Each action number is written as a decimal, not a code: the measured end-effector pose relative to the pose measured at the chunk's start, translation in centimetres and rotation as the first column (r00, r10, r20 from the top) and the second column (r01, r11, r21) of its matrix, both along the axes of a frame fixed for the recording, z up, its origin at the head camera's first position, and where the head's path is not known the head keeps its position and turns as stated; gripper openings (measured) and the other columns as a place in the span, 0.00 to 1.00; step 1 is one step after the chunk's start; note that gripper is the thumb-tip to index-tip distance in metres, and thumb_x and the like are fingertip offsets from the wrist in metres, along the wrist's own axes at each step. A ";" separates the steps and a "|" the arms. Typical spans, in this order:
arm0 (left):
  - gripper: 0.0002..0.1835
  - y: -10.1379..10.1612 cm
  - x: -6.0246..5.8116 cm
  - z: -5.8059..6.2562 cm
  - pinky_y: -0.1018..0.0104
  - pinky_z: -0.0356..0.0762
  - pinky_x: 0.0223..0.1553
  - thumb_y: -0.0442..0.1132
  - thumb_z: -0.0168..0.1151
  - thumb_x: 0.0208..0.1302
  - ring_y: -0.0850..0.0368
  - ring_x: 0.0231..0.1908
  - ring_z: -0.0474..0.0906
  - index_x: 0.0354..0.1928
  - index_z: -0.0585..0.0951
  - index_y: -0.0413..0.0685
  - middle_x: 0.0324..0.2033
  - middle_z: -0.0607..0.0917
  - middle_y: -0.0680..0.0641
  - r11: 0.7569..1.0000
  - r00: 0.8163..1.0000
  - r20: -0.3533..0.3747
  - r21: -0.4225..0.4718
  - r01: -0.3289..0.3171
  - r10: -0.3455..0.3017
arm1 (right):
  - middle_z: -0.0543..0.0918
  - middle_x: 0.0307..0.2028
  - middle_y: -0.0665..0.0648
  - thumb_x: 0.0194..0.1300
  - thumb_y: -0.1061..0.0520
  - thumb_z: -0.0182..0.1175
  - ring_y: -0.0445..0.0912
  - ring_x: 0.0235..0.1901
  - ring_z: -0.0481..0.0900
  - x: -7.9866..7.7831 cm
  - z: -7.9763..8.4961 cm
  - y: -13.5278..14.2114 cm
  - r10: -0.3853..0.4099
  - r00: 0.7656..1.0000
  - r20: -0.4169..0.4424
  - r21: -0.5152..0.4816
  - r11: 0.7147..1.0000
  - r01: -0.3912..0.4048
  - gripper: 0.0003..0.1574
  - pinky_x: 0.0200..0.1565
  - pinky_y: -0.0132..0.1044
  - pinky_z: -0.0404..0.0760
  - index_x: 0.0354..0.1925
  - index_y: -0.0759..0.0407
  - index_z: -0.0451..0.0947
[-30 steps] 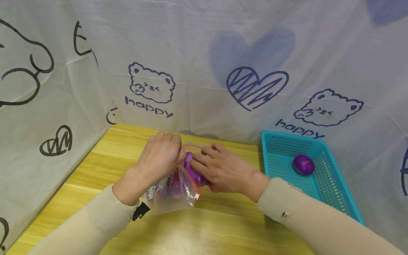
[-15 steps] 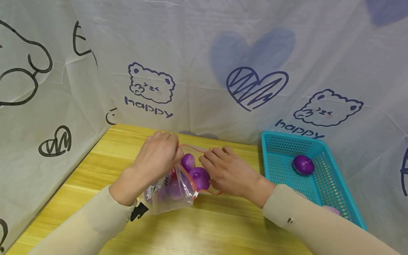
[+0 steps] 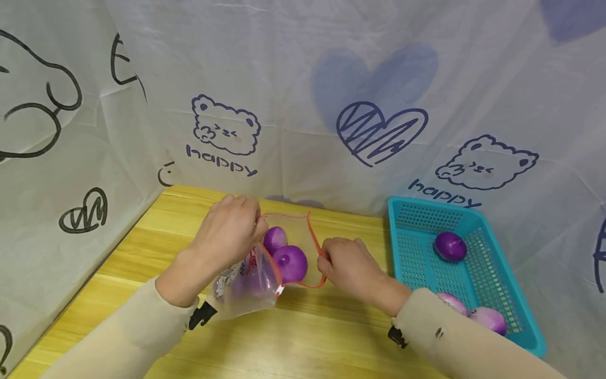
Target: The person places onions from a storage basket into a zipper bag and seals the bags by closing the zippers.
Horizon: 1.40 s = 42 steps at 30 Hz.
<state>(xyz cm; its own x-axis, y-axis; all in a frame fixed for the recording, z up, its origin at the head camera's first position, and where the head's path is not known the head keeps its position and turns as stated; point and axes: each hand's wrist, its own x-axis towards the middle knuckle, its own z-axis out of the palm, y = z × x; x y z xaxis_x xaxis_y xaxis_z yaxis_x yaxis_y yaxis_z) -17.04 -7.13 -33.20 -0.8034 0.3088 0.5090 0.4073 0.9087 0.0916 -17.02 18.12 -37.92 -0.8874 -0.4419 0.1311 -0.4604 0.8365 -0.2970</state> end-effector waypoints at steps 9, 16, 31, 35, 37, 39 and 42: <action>0.13 -0.8 0.4 2.0 0.54 0.69 0.28 0.41 0.51 0.60 0.47 0.25 0.70 0.18 0.66 0.50 0.18 0.71 0.49 0.993 0.993 0.093 0.080 -0.085 0.078 | 0.72 0.19 0.51 0.62 0.55 0.53 0.45 0.18 0.66 -1.0 4.7 -0.4 -0.180 0.980 -0.084 -0.224 0.962 0.158 0.08 0.22 0.37 0.66 0.25 0.53 0.72; 0.13 -0.1 0.6 2.8 0.56 0.68 0.29 0.41 0.52 0.57 0.48 0.25 0.70 0.17 0.67 0.51 0.19 0.72 0.49 0.989 0.985 0.116 0.062 -0.136 0.128 | 0.73 0.20 0.51 0.62 0.54 0.52 0.46 0.17 0.67 -1.4 3.2 -0.3 -0.212 0.976 -0.058 -0.160 0.967 0.201 0.08 0.21 0.37 0.66 0.25 0.52 0.71; 0.07 2.3 -1.7 -1.9 0.62 0.63 0.29 0.35 0.54 0.62 0.54 0.27 0.66 0.26 0.74 0.46 0.22 0.72 0.50 0.942 0.995 -0.095 -0.335 0.008 -0.042 | 0.71 0.16 0.48 0.58 0.53 0.56 0.45 0.19 0.68 -2.0 -1.8 0.5 -0.271 0.951 -0.147 -0.066 0.962 0.264 0.11 0.31 0.43 0.67 0.20 0.50 0.70; 0.06 2.0 -1.6 -2.6 0.62 0.61 0.28 0.35 0.54 0.61 0.53 0.26 0.65 0.25 0.73 0.46 0.21 0.70 0.50 0.940 0.995 -0.093 -0.341 0.011 -0.045 | 0.69 0.15 0.47 0.58 0.52 0.56 0.45 0.19 0.67 -1.9 -3.0 1.4 -0.265 0.937 -0.227 -0.003 0.962 0.272 0.14 0.34 0.46 0.67 0.18 0.50 0.68; 0.08 2.1 -1.3 -2.7 0.62 0.60 0.27 0.38 0.55 0.62 0.53 0.26 0.64 0.25 0.72 0.46 0.21 0.69 0.50 0.943 0.994 -0.090 -0.332 0.022 -0.056 | 0.69 0.15 0.47 0.57 0.52 0.57 0.44 0.19 0.67 -1.8 -3.4 1.6 -0.252 0.935 -0.248 0.002 0.965 0.260 0.14 0.33 0.46 0.68 0.18 0.49 0.68; 0.10 2.2 -0.9 -2.7 0.63 0.58 0.27 0.40 0.55 0.62 0.54 0.26 0.63 0.25 0.71 0.47 0.20 0.68 0.51 0.947 0.993 -0.094 -0.320 0.036 -0.070 | 0.69 0.16 0.46 0.57 0.51 0.57 0.44 0.20 0.67 -1.7 -3.5 1.7 -0.240 0.934 -0.264 -0.011 0.969 0.246 0.13 0.33 0.45 0.67 0.19 0.48 0.68; 0.12 2.5 -0.6 -2.8 0.64 0.55 0.26 0.43 0.54 0.62 0.54 0.25 0.62 0.23 0.69 0.48 0.19 0.66 0.51 0.956 0.990 -0.110 -0.289 0.052 -0.087 | 0.70 0.18 0.46 0.57 0.52 0.57 0.45 0.22 0.67 -1.7 -3.3 1.6 -0.210 0.933 -0.292 -0.033 0.977 0.210 0.11 0.33 0.43 0.64 0.20 0.48 0.68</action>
